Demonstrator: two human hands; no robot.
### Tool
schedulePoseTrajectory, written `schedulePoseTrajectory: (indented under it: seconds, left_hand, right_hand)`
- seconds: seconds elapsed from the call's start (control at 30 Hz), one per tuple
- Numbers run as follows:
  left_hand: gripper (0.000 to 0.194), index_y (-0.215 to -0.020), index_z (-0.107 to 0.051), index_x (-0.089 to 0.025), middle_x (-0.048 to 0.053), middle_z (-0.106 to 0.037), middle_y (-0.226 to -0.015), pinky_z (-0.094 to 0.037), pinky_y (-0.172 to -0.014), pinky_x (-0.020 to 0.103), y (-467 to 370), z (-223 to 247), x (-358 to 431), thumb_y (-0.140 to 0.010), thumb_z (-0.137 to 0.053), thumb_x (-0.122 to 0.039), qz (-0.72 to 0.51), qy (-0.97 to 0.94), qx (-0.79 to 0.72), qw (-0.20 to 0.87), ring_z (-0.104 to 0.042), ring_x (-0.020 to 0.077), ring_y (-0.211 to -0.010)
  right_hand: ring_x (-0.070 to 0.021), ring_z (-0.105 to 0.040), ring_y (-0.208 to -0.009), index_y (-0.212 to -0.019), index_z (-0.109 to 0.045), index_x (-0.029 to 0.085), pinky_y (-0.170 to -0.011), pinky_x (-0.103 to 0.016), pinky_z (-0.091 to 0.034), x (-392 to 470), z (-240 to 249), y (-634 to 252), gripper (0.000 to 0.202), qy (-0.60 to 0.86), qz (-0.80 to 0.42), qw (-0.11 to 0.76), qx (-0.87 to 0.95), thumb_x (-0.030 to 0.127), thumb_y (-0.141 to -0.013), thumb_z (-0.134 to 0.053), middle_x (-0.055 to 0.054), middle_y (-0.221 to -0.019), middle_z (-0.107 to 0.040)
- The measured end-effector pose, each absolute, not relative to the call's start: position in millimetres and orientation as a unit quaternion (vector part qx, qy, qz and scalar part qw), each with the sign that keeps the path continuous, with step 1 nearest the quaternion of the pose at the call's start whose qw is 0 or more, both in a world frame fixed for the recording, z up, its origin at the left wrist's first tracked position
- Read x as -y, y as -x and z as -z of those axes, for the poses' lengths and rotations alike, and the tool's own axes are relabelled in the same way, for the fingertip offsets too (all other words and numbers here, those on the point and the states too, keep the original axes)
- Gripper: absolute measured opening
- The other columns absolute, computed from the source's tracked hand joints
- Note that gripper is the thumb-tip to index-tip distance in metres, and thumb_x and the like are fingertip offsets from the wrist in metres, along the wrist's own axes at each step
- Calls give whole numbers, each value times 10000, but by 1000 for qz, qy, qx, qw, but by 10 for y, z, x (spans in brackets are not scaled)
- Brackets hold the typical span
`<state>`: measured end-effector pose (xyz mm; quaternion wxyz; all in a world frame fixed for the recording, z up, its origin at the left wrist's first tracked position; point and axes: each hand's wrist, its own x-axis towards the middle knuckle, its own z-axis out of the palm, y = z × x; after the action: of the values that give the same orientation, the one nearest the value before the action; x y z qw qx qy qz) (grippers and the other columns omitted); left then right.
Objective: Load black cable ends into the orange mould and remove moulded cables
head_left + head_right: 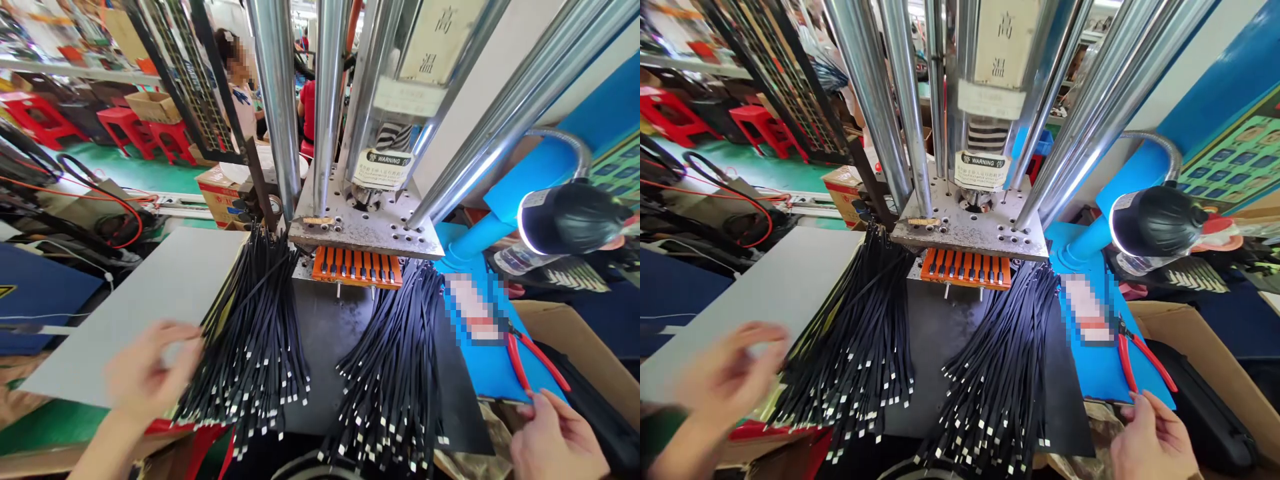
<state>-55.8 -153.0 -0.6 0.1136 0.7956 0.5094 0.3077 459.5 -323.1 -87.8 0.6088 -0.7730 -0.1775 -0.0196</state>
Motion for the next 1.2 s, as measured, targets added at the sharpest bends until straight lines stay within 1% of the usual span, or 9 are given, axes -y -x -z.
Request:
schedulePoseTrajectory:
  seconds: [0.07, 0.13, 0.3, 0.47, 0.63, 0.73, 0.87, 1.03, 1.2]
  left_hand:
    - [169, -986, -685, -298, -5, -716, -899, -562, -838, 372, 201, -192, 1292, -905, -538, -325, -291, -882, -367, 53, -676, 199, -859]
    - [238, -1075, -679, -225, 55, -711, -1040, -530, -943, 370, -230, -301, 1083, -935, -500, -295, -216, -930, -297, 2, -659, 215, -1021]
    - [453, -1333, -512, -101, 172, -472, -1442, -369, -1145, 433, -861, -263, 766, -916, -522, -277, -133, -942, -307, -35, -441, 276, -1348]
    - [497, -1360, -479, -105, 158, -478, -1440, -369, -1141, 424, -809, -180, 653, -911, -506, -315, -140, -946, -292, -16, -442, 268, -1348]
    - [599, -1439, -370, -139, 136, -459, -1458, -392, -1114, 426, -666, -76, 517, -957, -421, -490, -183, -945, -271, 5, -454, 257, -1334]
    - [451, -1270, -540, -110, 157, -621, -1242, -469, -1017, 417, -560, -52, 436, -985, -349, -403, -196, -910, -363, -21, -597, 262, -1151]
    - [353, -933, -653, -84, 175, -678, -952, -518, -846, 419, -465, -134, 379, -944, -437, -364, -81, -842, -528, -77, -657, 311, -978]
    - [439, -956, -630, -36, 126, -675, -843, -482, -712, 297, -405, -187, 281, -976, -291, -315, -82, -798, -597, -11, -686, 223, -849]
    - [270, -912, -590, -96, 77, -660, -805, -484, -690, 259, -246, -238, 109, -927, -387, -273, -165, -779, -602, 55, -651, 174, -775]
  right_hand:
    - [-171, -489, -549, -909, -652, 187, -505, -332, -431, 3037, 755, -4454, 301, 754, 35, 636, 159, 398, -701, -709, -46, -764, -587]
    - [-169, -517, -566, -896, -683, 167, -545, -316, -438, 2876, 651, -4330, 304, 766, -7, 613, 194, 387, -690, -725, -37, -727, -610]
    - [-235, -632, -718, -877, -708, 154, -669, -340, -501, 2519, 476, -4145, 335, 763, -62, 488, 419, 459, -772, -615, -91, -820, -703]
    - [-214, -628, -708, -887, -680, 180, -655, -316, -482, 2008, 316, -4006, 262, 704, -75, 386, 592, 368, -894, -497, -79, -811, -693]
    - [-254, -631, -704, -717, -636, 168, -623, -319, -429, 1515, 196, -3987, 280, 822, 4, 124, 556, 363, -914, -596, -140, -749, -658]
    - [-268, -634, -691, -724, -640, 171, -582, -312, -385, 1414, 196, -4005, 331, 842, -12, 71, 534, 441, -911, -604, -143, -748, -661]
    - [-213, -577, -592, -596, -552, 193, -531, -288, -308, 1452, 374, -4143, 390, 817, -63, 152, 552, 463, -876, -567, -62, -604, -604]
    - [-154, -446, -453, -527, -467, 210, -464, -273, -307, 1507, 526, -4363, 591, 754, -155, 369, 521, 760, -741, -507, -8, -458, -487]
    - [-135, -449, -448, -793, -583, 173, -434, -249, -334, 1685, 121, -4137, 482, 682, -203, 559, 425, 653, -783, -617, -9, -563, -561]
